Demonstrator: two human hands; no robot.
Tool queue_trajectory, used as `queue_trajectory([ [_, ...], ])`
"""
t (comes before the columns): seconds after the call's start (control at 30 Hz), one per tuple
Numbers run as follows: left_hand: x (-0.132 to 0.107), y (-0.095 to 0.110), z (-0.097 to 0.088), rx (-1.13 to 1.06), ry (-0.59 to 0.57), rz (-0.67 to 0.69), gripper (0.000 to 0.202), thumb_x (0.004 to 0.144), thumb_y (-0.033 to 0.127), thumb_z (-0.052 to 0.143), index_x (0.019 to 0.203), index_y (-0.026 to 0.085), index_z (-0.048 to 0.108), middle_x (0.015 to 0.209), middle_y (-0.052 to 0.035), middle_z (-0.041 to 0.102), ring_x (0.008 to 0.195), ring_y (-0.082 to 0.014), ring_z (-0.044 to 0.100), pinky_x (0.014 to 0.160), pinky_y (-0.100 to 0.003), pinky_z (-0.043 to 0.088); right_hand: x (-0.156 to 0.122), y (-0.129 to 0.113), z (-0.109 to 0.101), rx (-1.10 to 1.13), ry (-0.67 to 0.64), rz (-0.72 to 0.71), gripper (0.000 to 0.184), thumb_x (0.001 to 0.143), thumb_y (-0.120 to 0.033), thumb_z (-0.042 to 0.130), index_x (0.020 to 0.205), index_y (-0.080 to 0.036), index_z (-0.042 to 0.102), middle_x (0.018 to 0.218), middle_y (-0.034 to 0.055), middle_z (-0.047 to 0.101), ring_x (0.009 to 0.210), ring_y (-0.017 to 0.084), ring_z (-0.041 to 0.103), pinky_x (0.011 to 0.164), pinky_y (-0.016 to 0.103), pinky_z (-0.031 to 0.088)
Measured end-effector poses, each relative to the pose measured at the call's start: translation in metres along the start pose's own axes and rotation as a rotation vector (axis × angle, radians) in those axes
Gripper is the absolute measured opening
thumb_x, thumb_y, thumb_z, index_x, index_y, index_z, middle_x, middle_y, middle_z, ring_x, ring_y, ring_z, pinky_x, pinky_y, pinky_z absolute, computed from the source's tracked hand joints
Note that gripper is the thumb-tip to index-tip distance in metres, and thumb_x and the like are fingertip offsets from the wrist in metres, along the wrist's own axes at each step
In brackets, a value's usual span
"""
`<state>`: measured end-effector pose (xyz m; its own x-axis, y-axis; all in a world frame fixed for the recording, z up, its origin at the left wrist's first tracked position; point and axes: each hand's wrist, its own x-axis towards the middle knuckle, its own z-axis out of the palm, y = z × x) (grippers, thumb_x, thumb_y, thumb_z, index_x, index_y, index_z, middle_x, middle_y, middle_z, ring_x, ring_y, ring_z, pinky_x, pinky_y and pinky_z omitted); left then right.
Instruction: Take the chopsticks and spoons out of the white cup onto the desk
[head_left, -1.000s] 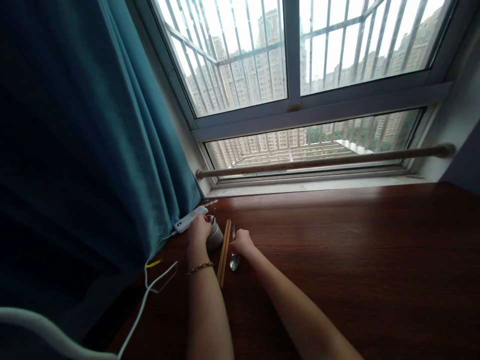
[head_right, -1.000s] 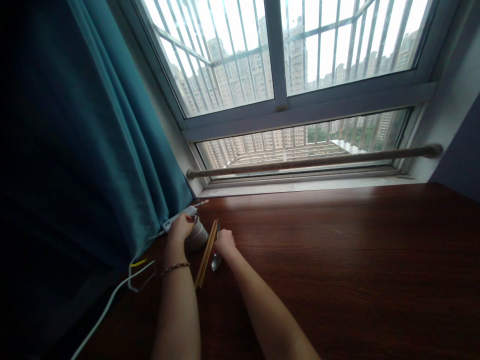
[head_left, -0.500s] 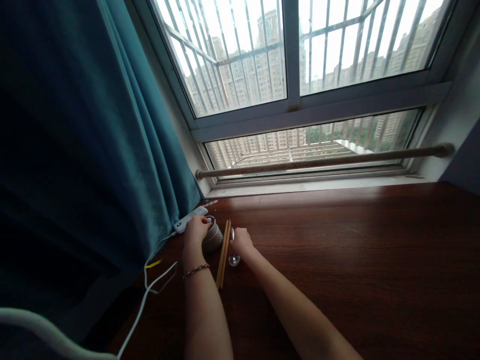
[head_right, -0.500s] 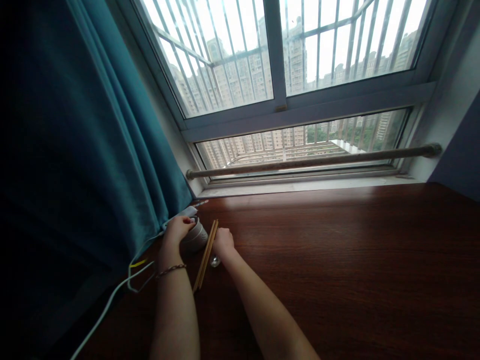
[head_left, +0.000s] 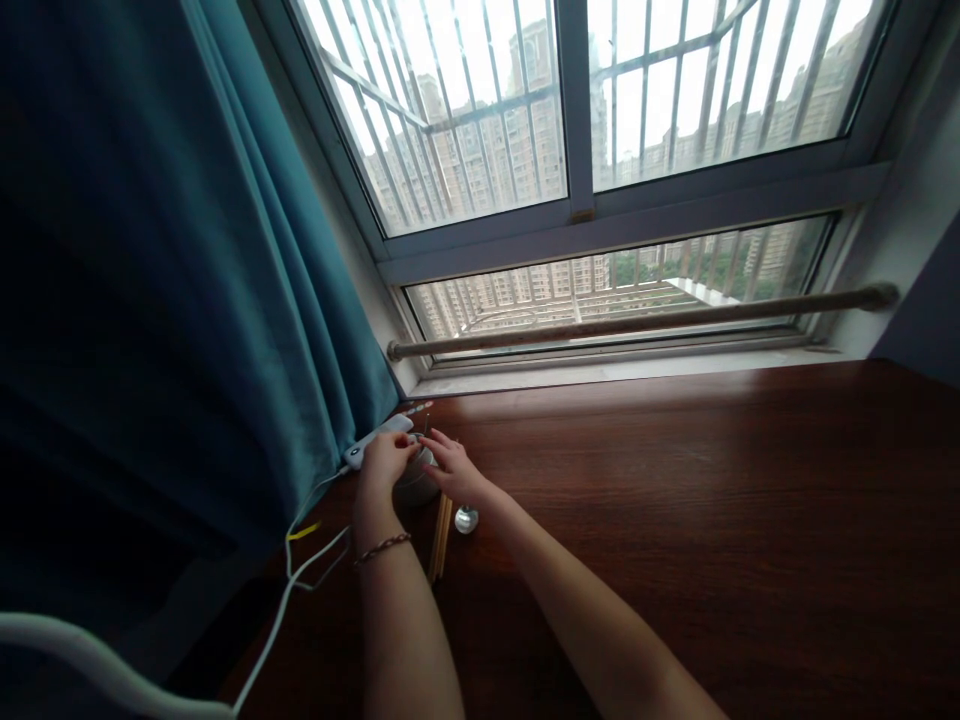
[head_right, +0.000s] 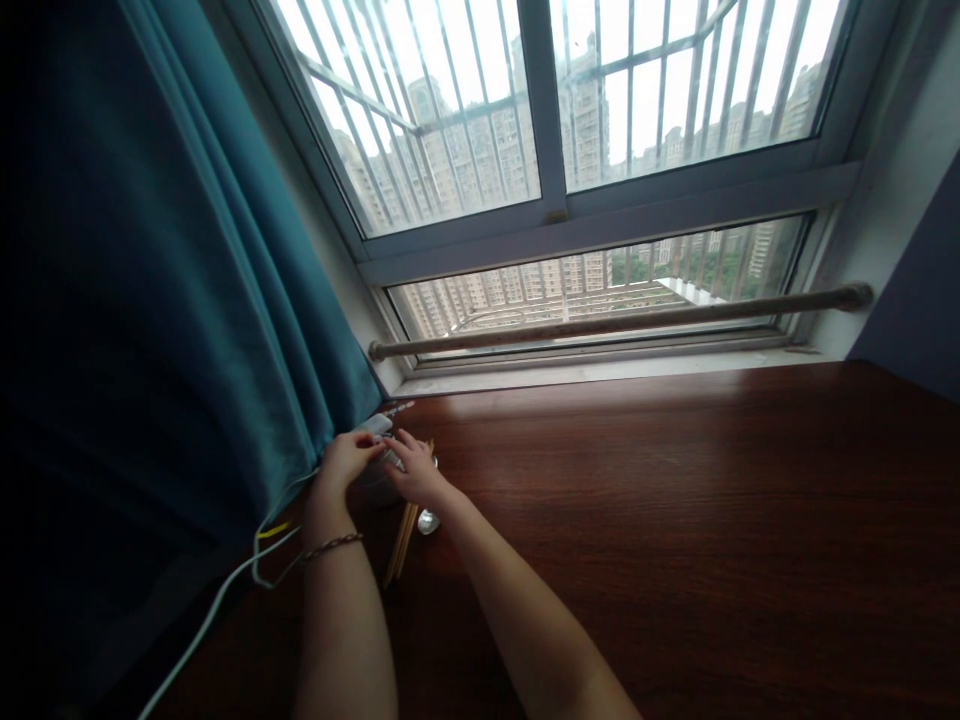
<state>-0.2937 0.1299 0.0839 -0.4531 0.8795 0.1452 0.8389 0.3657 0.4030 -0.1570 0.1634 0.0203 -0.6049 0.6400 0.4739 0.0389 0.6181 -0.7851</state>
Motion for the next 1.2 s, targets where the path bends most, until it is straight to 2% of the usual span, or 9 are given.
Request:
queue_trajectory([
  [0.27, 0.004, -0.007, 0.002, -0.154, 0.005, 0.053, 0.015, 0.079, 0.022, 0.06, 0.07, 0.012, 0.054, 0.065, 0.0014, 0.055, 0.064, -0.0111, 0.052, 0.065, -0.026, 0.041, 0.003, 0.007, 0.004, 0.1, 0.009, -0.06, 0.056, 0.081, -0.007, 0.057, 0.134, -0.017, 0.046, 0.139, 0.0101, 0.041, 0.128, 0.022, 0.035, 0.109, 0.04, 0.022],
  [0.43, 0.003, -0.008, -0.001, -0.277, -0.01, 0.079, 0.011, 0.078, 0.016, 0.059, 0.07, 0.011, 0.053, 0.065, 0.0017, 0.056, 0.063, -0.0105, 0.053, 0.063, -0.025, 0.042, 0.004, 0.009, 0.009, 0.161, 0.006, -0.075, 0.054, 0.08, -0.007, 0.059, 0.133, -0.01, 0.047, 0.139, 0.0138, 0.039, 0.13, 0.022, 0.032, 0.11, 0.037, 0.022],
  [0.57, -0.003, -0.003, -0.01, -0.349, 0.024, 0.114, 0.011, 0.073, 0.019, 0.06, 0.068, 0.012, 0.053, 0.063, 0.001, 0.057, 0.061, -0.0114, 0.054, 0.06, -0.024, 0.041, 0.004, 0.004, 0.011, 0.243, 0.009, -0.108, 0.056, 0.08, -0.001, 0.052, 0.135, -0.012, 0.045, 0.141, 0.0122, 0.036, 0.132, 0.017, 0.031, 0.11, 0.031, 0.023],
  [0.77, -0.039, 0.02, -0.053, -0.338, 0.31, 0.166, 0.019, 0.07, 0.035, 0.059, 0.075, 0.016, 0.059, 0.072, -0.0005, 0.062, 0.069, -0.0153, 0.057, 0.063, -0.024, 0.04, 0.006, -0.021, -0.004, 0.391, 0.089, -0.194, 0.056, 0.082, -0.004, 0.053, 0.136, -0.004, 0.041, 0.145, 0.0157, 0.029, 0.135, 0.017, 0.024, 0.111, 0.028, 0.019],
  [0.87, -0.069, 0.04, -0.079, -0.323, 0.511, 0.172, 0.021, 0.073, 0.038, 0.062, 0.081, 0.019, 0.063, 0.077, 0.0008, 0.063, 0.073, -0.0137, 0.056, 0.066, -0.023, 0.039, 0.007, -0.039, -0.023, 0.466, 0.185, -0.194, 0.05, 0.084, -0.008, 0.053, 0.133, -0.008, 0.046, 0.143, 0.0117, 0.033, 0.131, 0.017, 0.033, 0.103, 0.024, 0.034],
  [0.93, -0.088, 0.052, -0.091, -0.361, 0.619, 0.156, 0.026, 0.075, 0.043, 0.061, 0.089, 0.021, 0.064, 0.082, 0.0008, 0.064, 0.069, -0.0123, 0.056, 0.062, -0.022, 0.04, 0.007, -0.047, -0.038, 0.503, 0.293, -0.14, 0.043, 0.086, -0.014, 0.051, 0.129, -0.011, 0.05, 0.137, 0.01, 0.042, 0.119, 0.017, 0.048, 0.091, 0.022, 0.046],
  [1.0, -0.103, 0.063, -0.098, -0.435, 0.7, 0.158, 0.027, 0.077, 0.043, 0.06, 0.093, 0.021, 0.063, 0.088, -0.0002, 0.065, 0.078, -0.0129, 0.059, 0.068, -0.021, 0.044, 0.006, -0.047, -0.054, 0.508, 0.439, -0.03, 0.038, 0.09, -0.021, 0.048, 0.126, -0.01, 0.052, 0.118, 0.0115, 0.058, 0.098, 0.016, 0.061, 0.079, 0.022, 0.05],
  [1.07, -0.112, 0.072, -0.1, -0.6, 0.733, 0.181, 0.025, 0.076, 0.039, 0.064, 0.091, 0.019, 0.062, 0.086, -0.0009, 0.066, 0.081, -0.0129, 0.061, 0.074, -0.022, 0.046, 0.005, -0.039, -0.068, 0.475, 0.581, 0.102, 0.036, 0.091, -0.024, 0.045, 0.121, -0.006, 0.054, 0.098, 0.0115, 0.066, 0.084, 0.017, 0.063, 0.071, 0.023, 0.051],
  [1.2, -0.118, 0.085, -0.1, -0.834, 0.716, 0.205, 0.022, 0.073, 0.032, 0.068, 0.087, 0.017, 0.06, 0.078, -0.0005, 0.066, 0.072, -0.0116, 0.063, 0.073, -0.022, 0.05, 0.003, -0.008, -0.081, 0.352, 0.677, 0.299, 0.021, 0.086, -0.017, 0.055, 0.101, -0.007, 0.065, 0.092, 0.0101, 0.067, 0.084, 0.018, 0.064, 0.076, 0.026, 0.05],
])
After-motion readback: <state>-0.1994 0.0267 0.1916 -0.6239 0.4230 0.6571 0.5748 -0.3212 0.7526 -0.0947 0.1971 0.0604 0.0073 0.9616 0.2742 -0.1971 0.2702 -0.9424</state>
